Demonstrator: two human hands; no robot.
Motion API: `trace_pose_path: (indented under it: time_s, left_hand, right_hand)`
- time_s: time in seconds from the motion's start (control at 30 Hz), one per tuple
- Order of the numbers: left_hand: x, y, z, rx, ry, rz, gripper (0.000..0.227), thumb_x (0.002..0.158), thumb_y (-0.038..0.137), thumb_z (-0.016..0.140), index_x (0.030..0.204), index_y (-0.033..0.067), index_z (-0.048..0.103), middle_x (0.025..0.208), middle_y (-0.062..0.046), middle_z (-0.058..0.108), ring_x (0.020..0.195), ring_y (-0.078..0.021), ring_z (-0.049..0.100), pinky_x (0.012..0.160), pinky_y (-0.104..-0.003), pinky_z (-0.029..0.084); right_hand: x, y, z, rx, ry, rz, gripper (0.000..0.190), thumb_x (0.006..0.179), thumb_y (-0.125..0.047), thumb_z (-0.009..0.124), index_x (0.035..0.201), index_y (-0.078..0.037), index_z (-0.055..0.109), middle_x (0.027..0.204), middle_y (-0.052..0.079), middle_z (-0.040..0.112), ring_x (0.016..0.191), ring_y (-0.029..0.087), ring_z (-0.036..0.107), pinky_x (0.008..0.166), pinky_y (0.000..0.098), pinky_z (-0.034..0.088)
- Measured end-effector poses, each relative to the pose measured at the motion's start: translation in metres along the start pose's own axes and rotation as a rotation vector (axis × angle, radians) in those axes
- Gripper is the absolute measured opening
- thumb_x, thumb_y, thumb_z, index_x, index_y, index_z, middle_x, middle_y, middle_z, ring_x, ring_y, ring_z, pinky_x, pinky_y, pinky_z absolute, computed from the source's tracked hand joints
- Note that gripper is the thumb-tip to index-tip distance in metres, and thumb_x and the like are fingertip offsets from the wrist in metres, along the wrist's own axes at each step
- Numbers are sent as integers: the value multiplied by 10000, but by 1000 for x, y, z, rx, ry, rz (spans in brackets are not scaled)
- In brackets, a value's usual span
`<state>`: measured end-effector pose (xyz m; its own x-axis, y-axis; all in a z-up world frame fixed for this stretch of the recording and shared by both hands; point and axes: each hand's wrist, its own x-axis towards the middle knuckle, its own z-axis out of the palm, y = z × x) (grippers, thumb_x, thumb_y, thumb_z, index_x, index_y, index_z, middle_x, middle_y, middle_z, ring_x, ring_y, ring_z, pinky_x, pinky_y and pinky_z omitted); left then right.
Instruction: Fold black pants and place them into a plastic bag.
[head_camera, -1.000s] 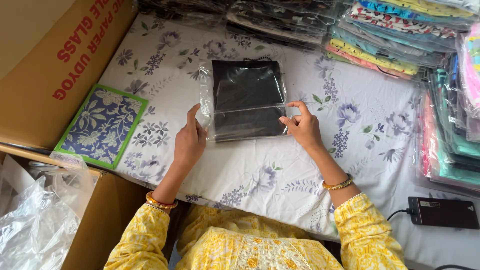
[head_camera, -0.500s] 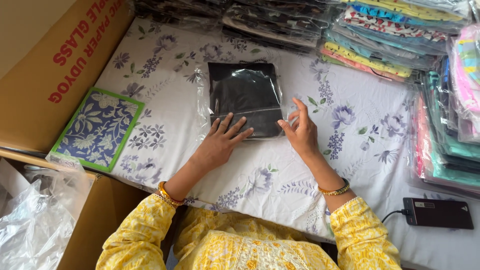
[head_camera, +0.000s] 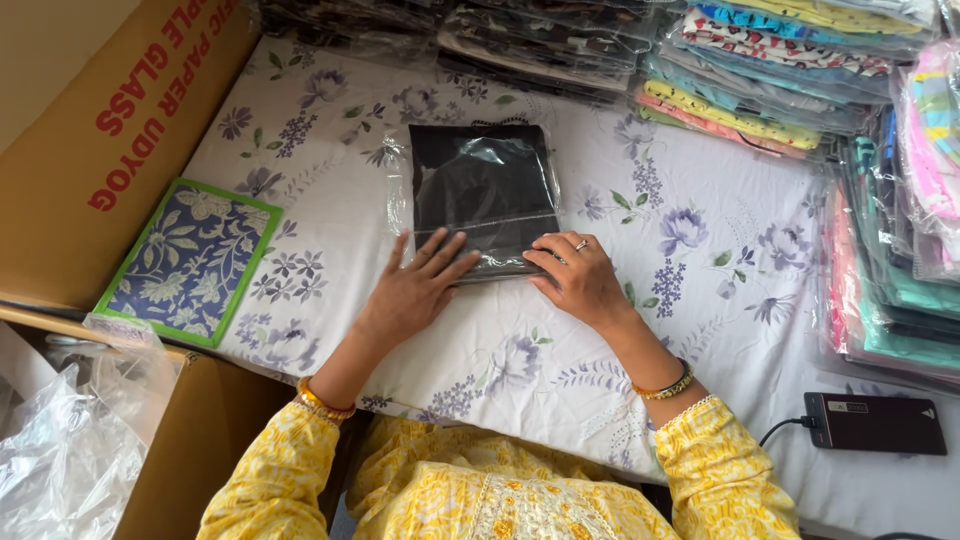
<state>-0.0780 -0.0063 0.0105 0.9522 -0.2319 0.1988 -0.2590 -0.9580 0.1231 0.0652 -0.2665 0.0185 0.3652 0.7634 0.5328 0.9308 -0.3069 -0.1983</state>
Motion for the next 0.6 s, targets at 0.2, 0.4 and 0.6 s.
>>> trace_pose_path:
  time_s: [0.2,0.4,0.6]
  left_hand:
    - [-13,-13,-4,57,-22,-108,689,914,230,609,1553,297,361,1636,-27,327,1526,-253,250,1213,-561,225]
    - [-34,-25,-8,-118,170,-81,662,859,146,696,1486,206,492,1579,-89,436,1456,-309,408,1192,-480,371]
    - [-54,-26,-3,-162,374,-207,479,900,193,817,1329,170,605,1322,-31,663,1282,-232,607,1086,-402,526]
  right_hand:
    - [-2,2,7,-8,40,-21,321,766,-125,823,1076,-101,741,1129,41,708,1132,233,669,963,411,498]
    - [-2,2,6,-10,72,-21,275,776,-105,795,1047,-96,745,1114,45,724,1125,233,682,952,411,509]
    - [-1,0,8,23,79,-32,259,771,-98,799,1025,-99,749,1099,41,731,1117,232,687,947,407,515]
